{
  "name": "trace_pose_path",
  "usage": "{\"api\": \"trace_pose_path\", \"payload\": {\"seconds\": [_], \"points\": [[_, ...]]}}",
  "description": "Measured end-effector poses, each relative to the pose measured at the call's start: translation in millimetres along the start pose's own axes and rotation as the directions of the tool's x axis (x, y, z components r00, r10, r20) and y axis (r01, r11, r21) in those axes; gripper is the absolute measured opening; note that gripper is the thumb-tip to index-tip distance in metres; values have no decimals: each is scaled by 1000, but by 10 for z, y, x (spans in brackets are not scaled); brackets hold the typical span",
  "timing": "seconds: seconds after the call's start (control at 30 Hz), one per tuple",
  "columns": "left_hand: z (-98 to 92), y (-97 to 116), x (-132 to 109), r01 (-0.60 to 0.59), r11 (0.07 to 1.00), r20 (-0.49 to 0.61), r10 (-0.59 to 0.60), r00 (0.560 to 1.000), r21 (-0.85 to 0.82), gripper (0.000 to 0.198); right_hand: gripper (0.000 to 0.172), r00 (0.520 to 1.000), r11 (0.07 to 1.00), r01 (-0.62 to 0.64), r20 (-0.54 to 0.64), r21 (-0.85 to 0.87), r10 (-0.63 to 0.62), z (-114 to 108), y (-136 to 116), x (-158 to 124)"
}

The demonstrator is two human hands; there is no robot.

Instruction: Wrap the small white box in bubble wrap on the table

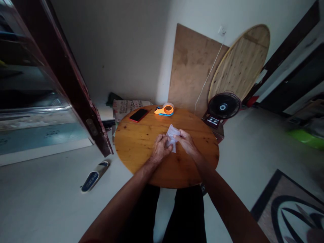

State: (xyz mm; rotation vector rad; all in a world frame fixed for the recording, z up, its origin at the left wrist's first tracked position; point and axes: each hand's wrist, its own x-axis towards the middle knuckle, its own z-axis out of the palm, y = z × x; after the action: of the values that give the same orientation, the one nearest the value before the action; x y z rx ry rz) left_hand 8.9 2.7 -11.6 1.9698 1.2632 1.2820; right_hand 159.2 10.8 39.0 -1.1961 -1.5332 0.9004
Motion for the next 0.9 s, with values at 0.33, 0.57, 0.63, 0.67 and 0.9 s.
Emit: {"api": "trace_pose_path", "payload": {"seconds": [0.33, 0.57, 0.63, 0.67, 0.9], "points": [[26, -96, 58, 80, 978, -10, -84, 996, -190, 60, 12, 993, 980, 89, 97, -177, -72, 4, 76, -116], [42, -132, 84, 115, 957, 73, -99, 992, -267, 30, 17, 973, 944, 228, 98, -238, -210, 83, 19, -368], [18, -120, 83, 107, 956, 78, -89, 993, -272, 30, 18, 968, 935, 251, 86, -253, -236, 94, 32, -416], [7, -115, 81, 95, 959, 79, -76, 994, -268, 29, 18, 966, 929, 259, 87, -265, -244, 92, 40, -433], [-9, -86, 92, 42, 978, 115, -18, 993, -206, 32, 23, 951, 918, 300, 150, -258, -269, 32, 44, -462]]}}
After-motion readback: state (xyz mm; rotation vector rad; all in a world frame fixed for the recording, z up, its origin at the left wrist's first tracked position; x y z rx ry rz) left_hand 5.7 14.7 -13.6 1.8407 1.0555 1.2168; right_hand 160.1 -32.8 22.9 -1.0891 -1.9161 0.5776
